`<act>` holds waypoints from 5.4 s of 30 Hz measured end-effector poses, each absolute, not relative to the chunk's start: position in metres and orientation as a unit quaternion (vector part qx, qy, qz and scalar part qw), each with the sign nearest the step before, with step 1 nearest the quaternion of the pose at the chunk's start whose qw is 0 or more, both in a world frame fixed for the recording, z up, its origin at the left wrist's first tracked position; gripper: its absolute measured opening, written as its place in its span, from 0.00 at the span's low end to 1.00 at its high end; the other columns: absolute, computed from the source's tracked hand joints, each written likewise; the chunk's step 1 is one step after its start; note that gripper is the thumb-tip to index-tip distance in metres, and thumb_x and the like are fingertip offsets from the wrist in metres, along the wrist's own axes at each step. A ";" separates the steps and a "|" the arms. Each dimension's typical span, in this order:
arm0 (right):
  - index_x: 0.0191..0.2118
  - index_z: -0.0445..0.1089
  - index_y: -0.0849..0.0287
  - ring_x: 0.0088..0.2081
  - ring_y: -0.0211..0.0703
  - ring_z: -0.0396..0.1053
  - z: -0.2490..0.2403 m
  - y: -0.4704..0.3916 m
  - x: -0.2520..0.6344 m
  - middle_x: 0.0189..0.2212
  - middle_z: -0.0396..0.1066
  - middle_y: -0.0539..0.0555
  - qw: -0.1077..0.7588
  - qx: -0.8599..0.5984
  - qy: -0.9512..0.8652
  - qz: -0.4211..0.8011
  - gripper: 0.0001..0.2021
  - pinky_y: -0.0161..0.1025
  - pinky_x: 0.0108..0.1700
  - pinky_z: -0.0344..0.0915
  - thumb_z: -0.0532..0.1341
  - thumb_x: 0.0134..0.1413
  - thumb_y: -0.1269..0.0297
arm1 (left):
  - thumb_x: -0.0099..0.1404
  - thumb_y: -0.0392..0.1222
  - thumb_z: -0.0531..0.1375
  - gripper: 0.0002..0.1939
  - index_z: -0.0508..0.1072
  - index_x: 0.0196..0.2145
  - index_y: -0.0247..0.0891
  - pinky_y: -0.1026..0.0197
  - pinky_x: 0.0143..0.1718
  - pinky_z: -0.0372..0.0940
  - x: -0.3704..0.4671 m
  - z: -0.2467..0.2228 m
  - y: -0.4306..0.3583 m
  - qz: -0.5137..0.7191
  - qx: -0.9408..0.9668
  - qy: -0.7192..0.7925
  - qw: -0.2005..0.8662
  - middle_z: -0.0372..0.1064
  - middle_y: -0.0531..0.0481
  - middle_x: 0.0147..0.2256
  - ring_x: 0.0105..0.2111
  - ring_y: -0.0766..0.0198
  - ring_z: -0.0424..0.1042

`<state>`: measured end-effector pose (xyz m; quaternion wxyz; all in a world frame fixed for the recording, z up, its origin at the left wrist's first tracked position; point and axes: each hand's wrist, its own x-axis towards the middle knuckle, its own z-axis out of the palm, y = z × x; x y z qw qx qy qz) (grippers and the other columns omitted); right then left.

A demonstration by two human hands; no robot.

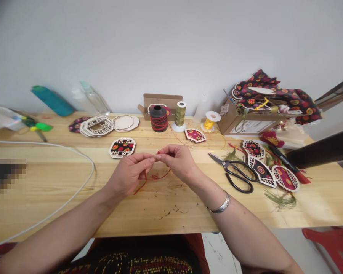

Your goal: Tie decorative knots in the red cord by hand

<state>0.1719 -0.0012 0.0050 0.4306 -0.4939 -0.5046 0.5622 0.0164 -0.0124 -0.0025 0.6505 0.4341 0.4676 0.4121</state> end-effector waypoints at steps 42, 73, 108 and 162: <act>0.26 0.62 0.60 0.17 0.28 0.53 0.016 -0.005 0.173 0.16 0.62 0.44 0.450 -0.463 -0.526 0.553 0.08 0.30 0.20 0.50 0.61 0.49 0.64 | 0.61 0.37 0.58 0.11 0.72 0.42 0.40 0.50 0.60 0.51 0.010 -0.004 -0.016 0.562 0.580 0.427 0.407 0.57 0.45 0.60 0.60 0.54 0.55; 0.26 0.66 0.62 0.18 0.28 0.57 0.019 -0.002 0.180 0.16 0.64 0.45 0.363 -0.426 -0.504 0.658 0.13 0.29 0.19 0.51 0.67 0.42 0.59 | 0.51 0.42 0.66 0.08 0.80 0.29 0.37 0.69 0.16 0.47 0.014 0.002 -0.010 0.375 0.433 0.434 0.696 0.75 0.46 0.27 0.19 0.73 0.59; 0.32 0.70 0.62 0.23 0.40 0.61 0.000 -0.031 0.160 0.24 0.70 0.58 0.170 -0.352 -0.919 -0.056 0.16 0.39 0.24 0.53 0.46 0.60 0.76 | 0.49 0.42 0.67 0.09 0.75 0.25 0.33 0.71 0.13 0.46 0.012 0.000 -0.003 0.418 0.301 0.460 0.724 0.67 0.55 0.19 0.12 0.79 0.51; 0.25 0.71 0.62 0.22 0.31 0.57 0.010 -0.005 0.168 0.20 0.66 0.47 0.442 -0.506 -0.521 0.527 0.06 0.33 0.25 0.54 0.64 0.45 0.64 | 0.52 0.44 0.65 0.09 0.80 0.30 0.37 0.67 0.19 0.47 0.015 -0.003 -0.010 0.406 0.453 0.459 0.648 0.55 0.58 0.16 0.18 0.74 0.49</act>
